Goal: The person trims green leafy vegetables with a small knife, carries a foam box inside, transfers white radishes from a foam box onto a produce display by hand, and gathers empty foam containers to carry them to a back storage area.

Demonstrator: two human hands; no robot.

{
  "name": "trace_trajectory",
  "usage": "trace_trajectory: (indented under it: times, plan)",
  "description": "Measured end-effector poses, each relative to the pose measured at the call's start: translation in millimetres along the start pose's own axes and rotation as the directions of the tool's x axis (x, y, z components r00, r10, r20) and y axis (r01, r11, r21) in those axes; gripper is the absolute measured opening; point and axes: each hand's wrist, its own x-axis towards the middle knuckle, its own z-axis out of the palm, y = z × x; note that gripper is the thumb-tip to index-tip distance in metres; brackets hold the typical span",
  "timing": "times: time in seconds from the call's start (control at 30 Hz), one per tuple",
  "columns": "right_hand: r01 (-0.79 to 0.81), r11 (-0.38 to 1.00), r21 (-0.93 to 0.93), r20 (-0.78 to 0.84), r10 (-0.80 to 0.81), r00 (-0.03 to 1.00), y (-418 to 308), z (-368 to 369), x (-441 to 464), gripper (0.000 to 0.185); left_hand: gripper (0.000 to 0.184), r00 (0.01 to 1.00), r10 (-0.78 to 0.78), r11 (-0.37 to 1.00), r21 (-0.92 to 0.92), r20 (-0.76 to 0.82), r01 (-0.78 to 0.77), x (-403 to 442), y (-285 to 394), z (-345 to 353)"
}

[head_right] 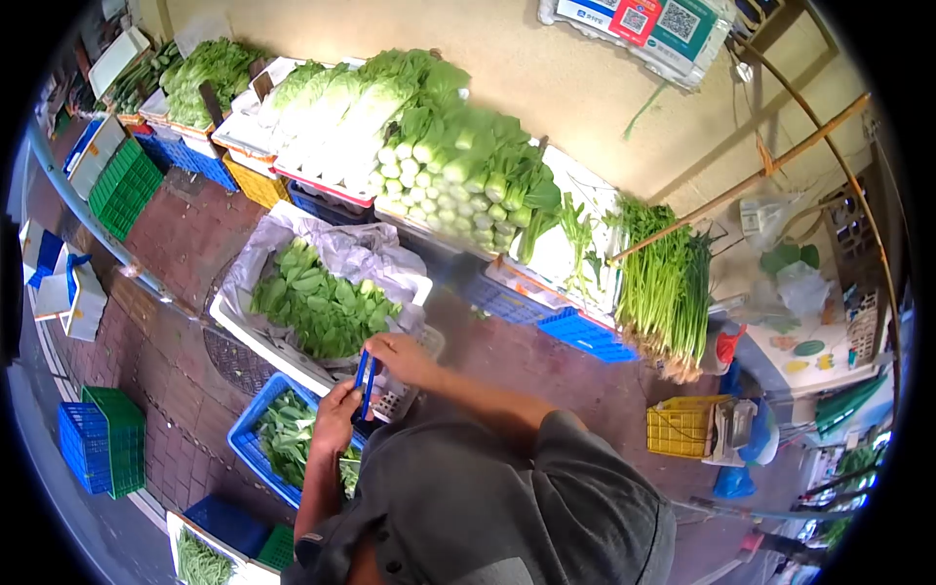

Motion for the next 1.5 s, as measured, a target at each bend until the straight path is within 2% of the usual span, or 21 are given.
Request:
trace_trajectory:
  times: [0.03,0.07,0.17,0.23,0.37,0.47,0.53,0.6,0.67,0.73,0.8,0.87,0.93,1.0,1.03,1.17,1.2,1.27,1.33,1.4,1.5]
  plan:
    - [0.143,0.982,-0.122,-0.003,-0.145,0.989,2.2,0.3,1.9,0.036,0.021,0.998,-0.048,0.999,-0.003,-0.043,0.048,-3.0,5.1,0.8]
    - [0.158,0.981,-0.11,-0.008,-0.16,0.987,0.3,0.5,2.6,0.035,0.021,0.992,-0.095,0.995,-0.008,-0.085,0.095,-5.2,8.8,0.3]
    - [0.281,0.937,-0.21,0.019,-0.283,0.959,4.2,3.4,11.0,0.033,0.017,0.998,-0.016,0.992,0.124,-0.056,0.023,-8.2,12.5,-12.2]
    - [0.125,0.988,-0.088,0.047,-0.121,0.992,-23.8,2.8,8.0,0.032,0.017,0.998,0.019,0.968,0.25,-0.062,-0.003,-15.6,28.3,-13.0]
    - [0.071,0.997,-0.002,0.118,-0.071,0.991,-58.5,4.5,4.3,0.032,0.027,1.0,0.012,0.989,0.148,-0.024,-0.008,-30.8,36.4,-18.4]
    - [0.165,0.986,-0.014,0.057,-0.164,0.985,-78.0,10.1,16.7,0.031,0.04,0.955,0.227,0.973,0.009,-0.192,-0.229,-52.0,48.5,-31.5]
    - [0.029,0.991,0.13,-0.011,-0.028,1.0,-114.8,15.2,13.6,0.031,0.051,0.944,0.199,0.979,0.01,-0.264,-0.204,-62.4,53.8,-81.3]
    - [0.096,0.953,0.286,0.049,-0.115,0.992,-160.3,33.0,-4.7,0.029,0.052,0.862,0.158,0.984,0.151,-0.481,-0.095,-72.3,33.5,-134.1]
    - [0.288,0.885,0.365,0.236,-0.387,0.891,-186.9,39.3,-18.4,0.022,0.051,0.795,0.192,0.978,0.177,-0.575,-0.108,-72.5,8.2,-155.9]
    - [0.374,0.692,0.617,0.456,-0.703,0.546,-208.4,55.1,-5.5,0.019,0.051,0.825,0.115,0.987,0.16,-0.553,-0.031,-71.4,8.1,-153.0]
    - [0.386,0.626,0.678,0.501,-0.777,0.38,-222.9,74.2,-5.6,0.019,0.049,0.874,0.031,0.997,0.081,-0.484,0.009,-56.9,-11.3,-154.2]
    - [0.553,0.607,0.571,0.563,-0.779,0.275,-227.1,88.7,-11.8,0.018,0.049,0.898,-0.014,0.998,0.047,-0.44,0.039,-45.8,-16.7,-144.9]
    - [0.741,0.493,0.455,0.634,-0.764,0.119,-225.2,99.9,-8.6,0.019,0.046,0.91,-0.015,0.998,0.055,-0.415,0.041,-34.0,-18.3,-139.8]
    - [0.729,0.563,0.39,0.847,-0.53,-0.044,-216.8,106.5,0.7,0.026,0.044,0.922,0.019,0.998,0.068,-0.387,0.008,-19.5,-24.5,-141.2]
    - [0.796,0.513,0.322,0.88,-0.473,-0.05,-206.7,105.9,1.6,0.028,0.042,0.917,0.018,0.994,0.105,-0.398,0.026,-12.3,-24.5,-140.9]
    - [0.601,0.69,0.404,0.798,-0.587,0.136,-189.2,68.4,44.6,0.039,0.045,0.872,0.03,0.984,0.168,-0.488,0.06,26.0,-24.4,-134.3]
    - [0.492,0.784,0.379,0.839,-0.515,0.174,-184.5,52.4,64.5,0.046,0.045,0.85,0.019,0.985,0.158,-0.526,0.076,34.2,-18.4,-128.3]
    - [0.244,0.94,0.24,0.875,-0.318,0.366,-154.9,25.7,103.3,0.045,0.045,0.808,-0.001,0.982,0.153,-0.589,0.112,55.3,-11.8,-117.9]
    - [0.016,0.999,0.046,0.768,-0.046,0.639,-100.9,11.4,148.1,0.044,0.045,0.768,-0.017,0.975,0.161,-0.64,0.155,76.1,-14.4,-109.0]
    - [0.008,0.996,-0.09,0.634,0.051,0.772,16.4,0.5,192.1,0.043,0.043,0.727,-0.045,0.986,0.085,-0.685,0.141,97.7,-25.9,-101.3]
    - [-0.252,0.955,-0.159,0.613,0.295,0.733,116.2,-16.7,251.6,0.043,0.042,0.683,-0.105,0.977,0.055,-0.723,0.208,130.2,-33.8,-115.5]
